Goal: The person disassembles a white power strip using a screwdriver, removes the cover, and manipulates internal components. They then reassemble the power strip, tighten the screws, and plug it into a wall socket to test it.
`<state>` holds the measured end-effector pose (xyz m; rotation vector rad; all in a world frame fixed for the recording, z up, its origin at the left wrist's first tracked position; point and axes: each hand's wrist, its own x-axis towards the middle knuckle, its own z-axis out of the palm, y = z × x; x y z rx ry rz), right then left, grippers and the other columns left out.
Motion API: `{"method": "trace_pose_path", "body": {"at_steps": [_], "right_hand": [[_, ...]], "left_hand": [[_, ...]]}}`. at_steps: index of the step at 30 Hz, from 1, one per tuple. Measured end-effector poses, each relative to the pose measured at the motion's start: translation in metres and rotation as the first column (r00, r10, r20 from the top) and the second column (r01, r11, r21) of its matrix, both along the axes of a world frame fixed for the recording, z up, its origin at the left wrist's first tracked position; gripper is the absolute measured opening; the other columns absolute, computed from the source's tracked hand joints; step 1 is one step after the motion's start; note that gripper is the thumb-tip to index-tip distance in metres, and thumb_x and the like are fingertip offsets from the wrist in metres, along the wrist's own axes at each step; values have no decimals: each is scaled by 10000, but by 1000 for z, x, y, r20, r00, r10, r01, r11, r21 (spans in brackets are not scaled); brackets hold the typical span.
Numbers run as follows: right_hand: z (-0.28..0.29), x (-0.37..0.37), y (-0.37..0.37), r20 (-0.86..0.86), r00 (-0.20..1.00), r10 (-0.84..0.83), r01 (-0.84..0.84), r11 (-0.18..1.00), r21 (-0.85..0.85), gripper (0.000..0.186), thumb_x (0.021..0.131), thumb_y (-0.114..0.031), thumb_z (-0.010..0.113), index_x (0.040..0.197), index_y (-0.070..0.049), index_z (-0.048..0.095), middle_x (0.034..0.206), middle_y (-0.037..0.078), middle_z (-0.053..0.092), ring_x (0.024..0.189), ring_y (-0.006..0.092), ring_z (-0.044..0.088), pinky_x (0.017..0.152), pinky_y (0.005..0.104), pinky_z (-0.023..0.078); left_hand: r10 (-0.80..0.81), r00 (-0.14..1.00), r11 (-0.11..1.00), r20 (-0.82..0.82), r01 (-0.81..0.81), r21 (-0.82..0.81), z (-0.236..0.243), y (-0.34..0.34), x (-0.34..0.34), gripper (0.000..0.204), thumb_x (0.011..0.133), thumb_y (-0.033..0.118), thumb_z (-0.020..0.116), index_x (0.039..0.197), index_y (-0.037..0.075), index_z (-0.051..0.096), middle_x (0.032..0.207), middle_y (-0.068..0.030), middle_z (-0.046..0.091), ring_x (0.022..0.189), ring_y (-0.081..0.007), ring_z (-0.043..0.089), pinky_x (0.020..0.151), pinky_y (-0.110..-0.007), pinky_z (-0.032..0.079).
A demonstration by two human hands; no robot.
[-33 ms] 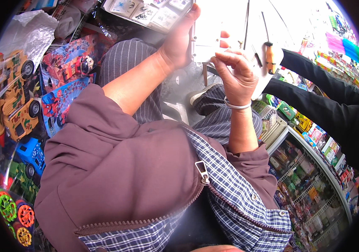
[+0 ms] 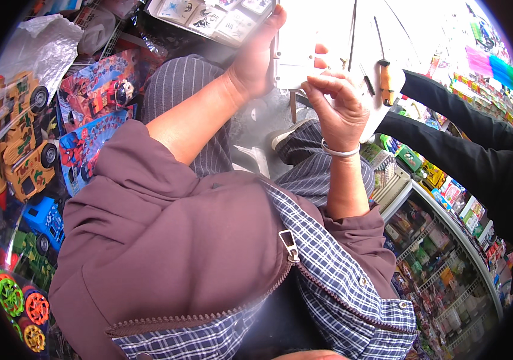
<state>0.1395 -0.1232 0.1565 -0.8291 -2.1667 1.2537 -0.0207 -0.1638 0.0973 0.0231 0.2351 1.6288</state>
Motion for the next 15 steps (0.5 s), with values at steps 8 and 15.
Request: {"method": "trace_pose_path", "body": {"at_steps": [8, 15], "right_hand": [[10, 1, -8, 39, 997, -71, 77, 976, -202, 226, 799, 65, 708, 1016, 16, 666, 985, 59, 649, 879, 102, 612, 776, 224, 504], [22, 26, 9, 164, 956, -245, 251, 968, -17, 228, 846, -31, 703, 1062, 15, 648, 885, 35, 654, 795, 62, 591, 678, 187, 473]], "left_hand": [[-11, 999, 1000, -38, 11, -16, 0, -3, -1, 719, 921, 585, 458, 1282, -36, 448, 1146, -242, 571, 1001, -335, 626, 883, -455, 529], [-5, 1000, 998, -29, 3, -69, 6, -2, -4, 717, 915, 577, 478, 1292, -32, 446, 1157, -228, 577, 1030, -332, 616, 895, -462, 521]]}}
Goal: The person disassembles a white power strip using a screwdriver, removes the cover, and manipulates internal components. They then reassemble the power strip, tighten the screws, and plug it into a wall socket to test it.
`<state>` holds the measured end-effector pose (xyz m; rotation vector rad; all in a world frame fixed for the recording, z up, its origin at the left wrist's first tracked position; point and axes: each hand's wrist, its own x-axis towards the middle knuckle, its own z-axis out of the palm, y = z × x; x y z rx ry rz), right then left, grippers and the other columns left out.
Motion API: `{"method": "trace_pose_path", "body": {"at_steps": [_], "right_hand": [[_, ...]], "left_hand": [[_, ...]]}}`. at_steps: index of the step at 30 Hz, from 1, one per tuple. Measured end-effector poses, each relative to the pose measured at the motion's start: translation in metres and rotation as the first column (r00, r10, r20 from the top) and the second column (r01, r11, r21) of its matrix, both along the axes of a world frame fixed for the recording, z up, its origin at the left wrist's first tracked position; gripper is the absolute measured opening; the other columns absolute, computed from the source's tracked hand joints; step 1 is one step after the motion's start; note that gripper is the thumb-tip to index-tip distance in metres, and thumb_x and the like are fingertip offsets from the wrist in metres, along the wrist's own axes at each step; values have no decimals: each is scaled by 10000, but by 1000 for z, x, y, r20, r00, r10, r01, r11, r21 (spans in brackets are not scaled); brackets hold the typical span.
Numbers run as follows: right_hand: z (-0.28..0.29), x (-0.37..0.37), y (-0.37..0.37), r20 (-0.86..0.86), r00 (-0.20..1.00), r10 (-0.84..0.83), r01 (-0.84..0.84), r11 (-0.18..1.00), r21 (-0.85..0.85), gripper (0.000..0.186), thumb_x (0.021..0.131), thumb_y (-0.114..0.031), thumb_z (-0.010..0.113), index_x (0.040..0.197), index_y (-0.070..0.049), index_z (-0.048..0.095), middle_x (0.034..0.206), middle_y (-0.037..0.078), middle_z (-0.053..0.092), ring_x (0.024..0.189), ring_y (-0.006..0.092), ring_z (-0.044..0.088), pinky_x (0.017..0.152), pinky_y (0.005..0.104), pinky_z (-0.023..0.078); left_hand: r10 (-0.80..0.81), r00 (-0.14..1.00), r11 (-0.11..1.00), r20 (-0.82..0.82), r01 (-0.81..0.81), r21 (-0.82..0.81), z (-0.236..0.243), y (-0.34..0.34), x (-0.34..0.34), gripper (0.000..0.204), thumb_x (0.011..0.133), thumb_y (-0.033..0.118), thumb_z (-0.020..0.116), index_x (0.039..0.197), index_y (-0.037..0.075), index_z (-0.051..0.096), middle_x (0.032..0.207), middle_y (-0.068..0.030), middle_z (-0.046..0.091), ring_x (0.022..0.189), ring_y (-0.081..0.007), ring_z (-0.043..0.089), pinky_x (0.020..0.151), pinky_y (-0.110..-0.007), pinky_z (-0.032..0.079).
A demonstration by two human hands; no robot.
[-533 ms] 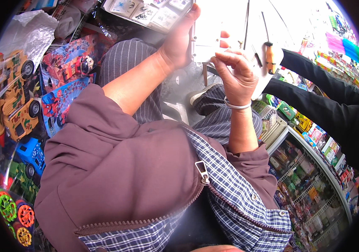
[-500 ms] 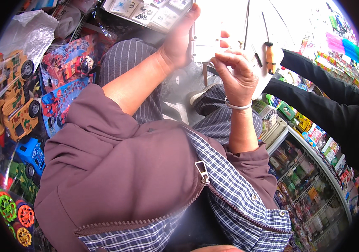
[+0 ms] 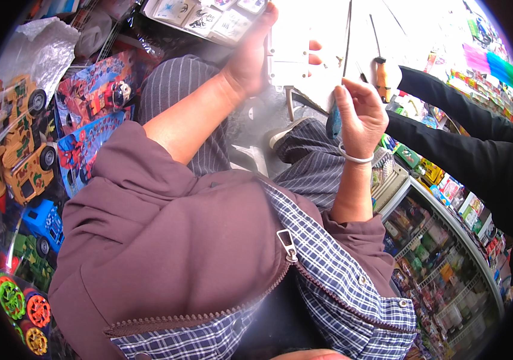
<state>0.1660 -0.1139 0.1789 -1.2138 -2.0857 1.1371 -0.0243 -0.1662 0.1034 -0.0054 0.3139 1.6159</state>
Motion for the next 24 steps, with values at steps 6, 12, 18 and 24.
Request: {"method": "trace_pose_path", "body": {"at_steps": [6, 12, 18, 24], "right_hand": [[-21, 33, 20, 633, 773, -44, -202, 929, 311, 813, 634, -415, 855, 1289, -90, 498, 909, 80, 580, 756, 167, 591, 683, 325, 510], [-35, 44, 25, 561, 827, -44, -16, 995, 102, 521, 760, -192, 703, 1213, -11, 522, 891, 127, 599, 775, 229, 603, 727, 356, 499], [30, 82, 5, 298, 954, 34, -51, 998, 48, 413, 844, -57, 565, 1249, -8, 504, 1114, 172, 582, 1041, 286, 573, 926, 369, 438], [139, 136, -29, 478, 872, 106, -108, 994, -23, 381, 857, 41, 543, 1235, -12, 555, 1027, 115, 648, 948, 178, 634, 843, 288, 479]], "left_hand": [[65, 995, 996, -77, -69, -55, 3, 10, 5, 694, 941, 591, 390, 1261, -20, 473, 1109, -231, 592, 940, -322, 639, 818, -429, 544], [37, 999, 996, -32, -40, -76, -4, 14, 4, 755, 927, 596, 429, 1334, -39, 402, 1204, -207, 538, 1080, -323, 568, 936, -459, 477], [87, 981, 988, -171, -106, -109, 4, 11, 3, 685, 938, 589, 408, 1278, -3, 460, 1117, -214, 587, 985, -328, 616, 880, -449, 506], [92, 951, 989, -296, -123, -88, 15, 11, 2, 718, 936, 608, 388, 1270, -23, 456, 1100, -238, 588, 936, -325, 636, 841, -407, 520]]}}
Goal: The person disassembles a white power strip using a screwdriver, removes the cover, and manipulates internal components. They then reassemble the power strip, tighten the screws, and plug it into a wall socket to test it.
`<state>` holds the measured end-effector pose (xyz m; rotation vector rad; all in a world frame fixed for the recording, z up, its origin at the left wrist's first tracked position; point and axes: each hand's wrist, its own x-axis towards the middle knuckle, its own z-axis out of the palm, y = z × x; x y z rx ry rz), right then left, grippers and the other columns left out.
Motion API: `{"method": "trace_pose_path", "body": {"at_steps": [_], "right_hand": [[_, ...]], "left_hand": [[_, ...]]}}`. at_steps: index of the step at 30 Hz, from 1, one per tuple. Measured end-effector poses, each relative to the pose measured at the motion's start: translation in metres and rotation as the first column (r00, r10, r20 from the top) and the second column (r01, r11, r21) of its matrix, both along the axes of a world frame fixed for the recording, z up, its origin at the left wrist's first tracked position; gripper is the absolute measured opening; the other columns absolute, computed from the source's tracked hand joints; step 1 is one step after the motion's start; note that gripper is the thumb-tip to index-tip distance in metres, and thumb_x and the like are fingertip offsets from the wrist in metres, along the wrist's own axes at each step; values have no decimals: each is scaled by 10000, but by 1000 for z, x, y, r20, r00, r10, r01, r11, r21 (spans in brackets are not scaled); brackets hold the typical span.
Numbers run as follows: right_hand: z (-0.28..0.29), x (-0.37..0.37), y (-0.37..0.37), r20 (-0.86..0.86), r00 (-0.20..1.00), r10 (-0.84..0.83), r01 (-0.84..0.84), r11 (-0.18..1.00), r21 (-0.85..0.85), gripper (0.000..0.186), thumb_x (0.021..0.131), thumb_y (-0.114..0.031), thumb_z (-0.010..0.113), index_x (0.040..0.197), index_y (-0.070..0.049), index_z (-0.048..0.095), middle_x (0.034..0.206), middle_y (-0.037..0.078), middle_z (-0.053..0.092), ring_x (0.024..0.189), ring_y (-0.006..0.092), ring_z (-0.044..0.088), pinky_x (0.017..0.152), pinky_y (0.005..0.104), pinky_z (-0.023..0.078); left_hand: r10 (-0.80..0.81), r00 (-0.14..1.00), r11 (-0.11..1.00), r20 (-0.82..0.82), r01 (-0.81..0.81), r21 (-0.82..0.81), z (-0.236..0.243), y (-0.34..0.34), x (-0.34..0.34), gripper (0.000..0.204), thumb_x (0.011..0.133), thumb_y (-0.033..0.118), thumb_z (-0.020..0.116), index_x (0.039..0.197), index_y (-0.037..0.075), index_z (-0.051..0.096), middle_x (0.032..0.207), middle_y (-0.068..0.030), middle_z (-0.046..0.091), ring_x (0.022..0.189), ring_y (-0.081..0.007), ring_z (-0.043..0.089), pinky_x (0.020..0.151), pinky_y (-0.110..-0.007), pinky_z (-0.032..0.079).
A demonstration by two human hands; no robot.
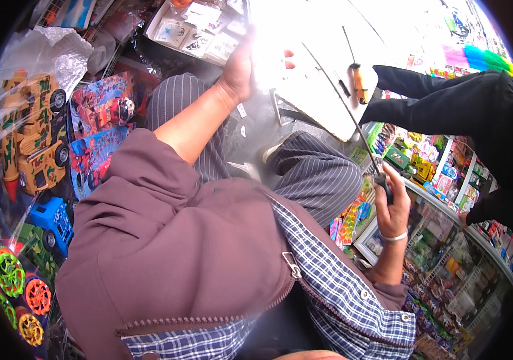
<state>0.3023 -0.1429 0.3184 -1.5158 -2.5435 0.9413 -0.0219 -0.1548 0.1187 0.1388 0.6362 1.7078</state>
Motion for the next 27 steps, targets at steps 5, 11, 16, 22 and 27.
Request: {"method": "trace_pose_path", "body": {"at_steps": [5, 11, 16, 22, 27], "right_hand": [[40, 5, -11, 147, 966, 213, -240, 950, 198, 372, 769, 58, 600, 1128, -41, 607, 830, 132, 623, 727, 238, 640, 669, 300, 493], [49, -3, -10, 232, 938, 260, -307, 931, 198, 381, 751, 49, 619, 1121, -43, 615, 815, 135, 620, 666, 266, 621, 611, 321, 484], [50, -12, -10, 228, 932, 282, -332, 915, 227, 378, 745, 45, 623, 1112, -43, 619, 803, 133, 612, 635, 263, 605, 585, 326, 472], [51, -16, -7, 269, 922, 277, -340, 913, 224, 385, 742, 36, 627, 1115, -57, 618, 751, 121, 562, 585, 247, 563, 556, 334, 452], [63, -32, -7, 339, 897, 285, -365, 909, 203, 376, 755, 25, 618, 1118, -73, 619, 768, 117, 558, 597, 257, 559, 566, 340, 453]], "left_hand": [[-1, 1000, 999, -31, 3, 50, 1, 1, 3, 736, 945, 607, 362, 1298, -35, 434, 1118, -250, 582, 954, -320, 635, 845, -399, 522], [-19, 1000, 998, -23, 21, 66, 1, 4, 5, 739, 950, 599, 358, 1312, -42, 421, 1125, -256, 577, 956, -316, 635, 844, -401, 524], [-11, 1000, 997, -25, 13, 79, -2, 4, 3, 722, 950, 590, 369, 1296, -40, 433, 1115, -258, 583, 934, -311, 643, 825, -392, 534], [8, 996, 993, -91, 2, 116, -4, 6, -1, 675, 949, 574, 400, 1257, -23, 461, 1061, -241, 612, 887, -299, 664, 786, -361, 551], [-3, 991, 994, -135, 17, 105, -4, 3, -2, 605, 964, 522, 425, 1236, -16, 475, 1048, -238, 619, 875, -284, 670, 775, -346, 557]]}}
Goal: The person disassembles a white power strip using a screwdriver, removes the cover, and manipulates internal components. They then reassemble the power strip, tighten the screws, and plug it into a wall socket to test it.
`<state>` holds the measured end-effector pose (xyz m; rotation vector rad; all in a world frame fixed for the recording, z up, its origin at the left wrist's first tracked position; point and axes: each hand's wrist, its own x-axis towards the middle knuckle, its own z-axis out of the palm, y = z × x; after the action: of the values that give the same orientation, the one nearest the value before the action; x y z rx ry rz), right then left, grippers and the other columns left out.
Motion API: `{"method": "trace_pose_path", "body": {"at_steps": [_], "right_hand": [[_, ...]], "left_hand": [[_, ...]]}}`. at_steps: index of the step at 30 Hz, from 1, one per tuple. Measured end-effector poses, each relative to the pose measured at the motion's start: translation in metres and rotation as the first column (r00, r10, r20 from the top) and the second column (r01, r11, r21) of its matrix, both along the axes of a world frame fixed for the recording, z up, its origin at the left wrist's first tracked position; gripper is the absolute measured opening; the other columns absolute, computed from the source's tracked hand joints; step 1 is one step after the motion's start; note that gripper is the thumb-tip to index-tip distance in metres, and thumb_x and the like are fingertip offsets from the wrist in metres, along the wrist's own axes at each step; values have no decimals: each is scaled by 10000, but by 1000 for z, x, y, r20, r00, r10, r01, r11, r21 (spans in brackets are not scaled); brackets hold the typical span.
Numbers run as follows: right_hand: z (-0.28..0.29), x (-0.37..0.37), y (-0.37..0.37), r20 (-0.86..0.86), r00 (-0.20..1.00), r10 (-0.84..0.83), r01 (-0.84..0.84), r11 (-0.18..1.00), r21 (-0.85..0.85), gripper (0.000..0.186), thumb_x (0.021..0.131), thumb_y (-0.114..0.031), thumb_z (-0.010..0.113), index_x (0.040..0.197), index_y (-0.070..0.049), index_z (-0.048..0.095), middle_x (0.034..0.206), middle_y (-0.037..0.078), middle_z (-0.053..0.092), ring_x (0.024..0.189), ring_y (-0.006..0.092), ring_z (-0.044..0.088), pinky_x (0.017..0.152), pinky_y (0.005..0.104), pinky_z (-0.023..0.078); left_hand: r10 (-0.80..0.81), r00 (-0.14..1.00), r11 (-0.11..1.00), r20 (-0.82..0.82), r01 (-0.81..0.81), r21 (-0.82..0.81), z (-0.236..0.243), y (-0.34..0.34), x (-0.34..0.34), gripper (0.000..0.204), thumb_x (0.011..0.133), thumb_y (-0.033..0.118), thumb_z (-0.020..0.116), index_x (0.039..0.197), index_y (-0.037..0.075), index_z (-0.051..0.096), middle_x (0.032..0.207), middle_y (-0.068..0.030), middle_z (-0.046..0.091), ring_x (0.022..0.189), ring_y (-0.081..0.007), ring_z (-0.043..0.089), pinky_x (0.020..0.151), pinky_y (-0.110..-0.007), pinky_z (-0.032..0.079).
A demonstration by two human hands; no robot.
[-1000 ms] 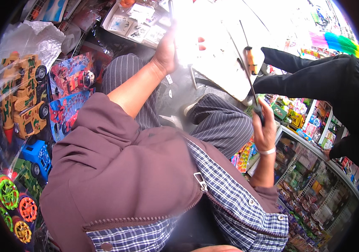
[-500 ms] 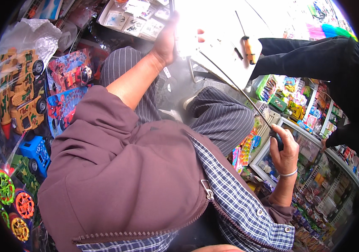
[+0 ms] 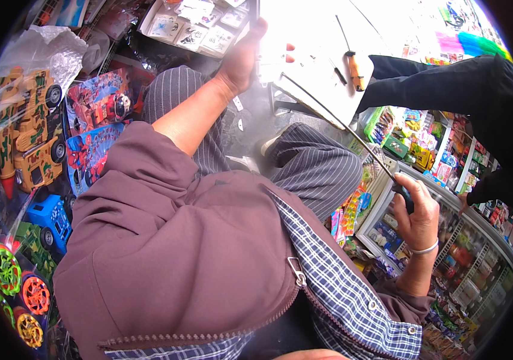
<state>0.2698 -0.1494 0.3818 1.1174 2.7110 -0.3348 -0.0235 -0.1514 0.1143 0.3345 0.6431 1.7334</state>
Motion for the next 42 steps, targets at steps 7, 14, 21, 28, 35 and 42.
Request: {"method": "trace_pose_path", "body": {"at_steps": [7, 14, 21, 28, 35, 42], "right_hand": [[26, -24, -6, 56, 997, -61, 67, 992, -110, 350, 812, -42, 598, 1158, -90, 617, 968, 157, 663, 848, 329, 654, 715, 374, 518], [24, -8, -16, 32, 992, -123, 125, 986, -108, 431, 775, -142, 636, 1170, -66, 485, 994, 178, 617, 906, 373, 616, 765, 434, 507], [27, 6, -40, 70, 991, -116, 110, 990, 86, 201, 793, -179, 638, 902, -46, 534, 860, 115, 591, 870, 312, 629, 722, 413, 520], [10, 21, -74, -32, 974, -225, 227, 967, 114, 191, 802, -222, 653, 886, -71, 572, 878, 86, 580, 861, 287, 629, 707, 412, 525], [20, 26, -79, -24, 983, -181, 182, 979, 87, 250, 793, -197, 662, 965, -59, 544, 930, 116, 562, 898, 310, 623, 721, 424, 524], [24, 16, -70, -65, 982, -175, 176, 984, 16, 260, 794, -172, 648, 990, -48, 530, 927, 137, 553, 915, 327, 625, 733, 426, 523]], "left_hand": [[71, 845, 997, -530, -49, 55, -47, -2, -1, 591, 976, 494, 423, 1257, -22, 489, 1033, -149, 649, 903, -246, 657, 792, -363, 553], [-51, 990, 993, -134, 36, -112, -41, -5, -2, 740, 942, 596, 408, 1404, 23, 327, 1215, -187, 542, 995, -272, 580, 762, -358, 518], [-135, 979, 984, -150, 115, -138, -29, -12, 6, 743, 936, 611, 406, 1370, 9, 376, 1224, -187, 544, 1006, -261, 585, 837, -344, 491], [-213, 966, 973, -144, 195, -127, -27, -18, 17, 751, 932, 605, 425, 1404, 26, 343, 1179, -178, 545, 958, -255, 580, 813, -343, 493], [-209, 966, 975, -155, 193, -112, -25, -16, 21, 742, 938, 595, 421, 1403, 21, 343, 1179, -178, 547, 962, -247, 582, 819, -343, 491], [-180, 966, 981, -185, 162, -109, -30, -16, 10, 754, 937, 597, 421, 1409, 16, 335, 1194, -182, 549, 981, -251, 588, 820, -344, 492]]}}
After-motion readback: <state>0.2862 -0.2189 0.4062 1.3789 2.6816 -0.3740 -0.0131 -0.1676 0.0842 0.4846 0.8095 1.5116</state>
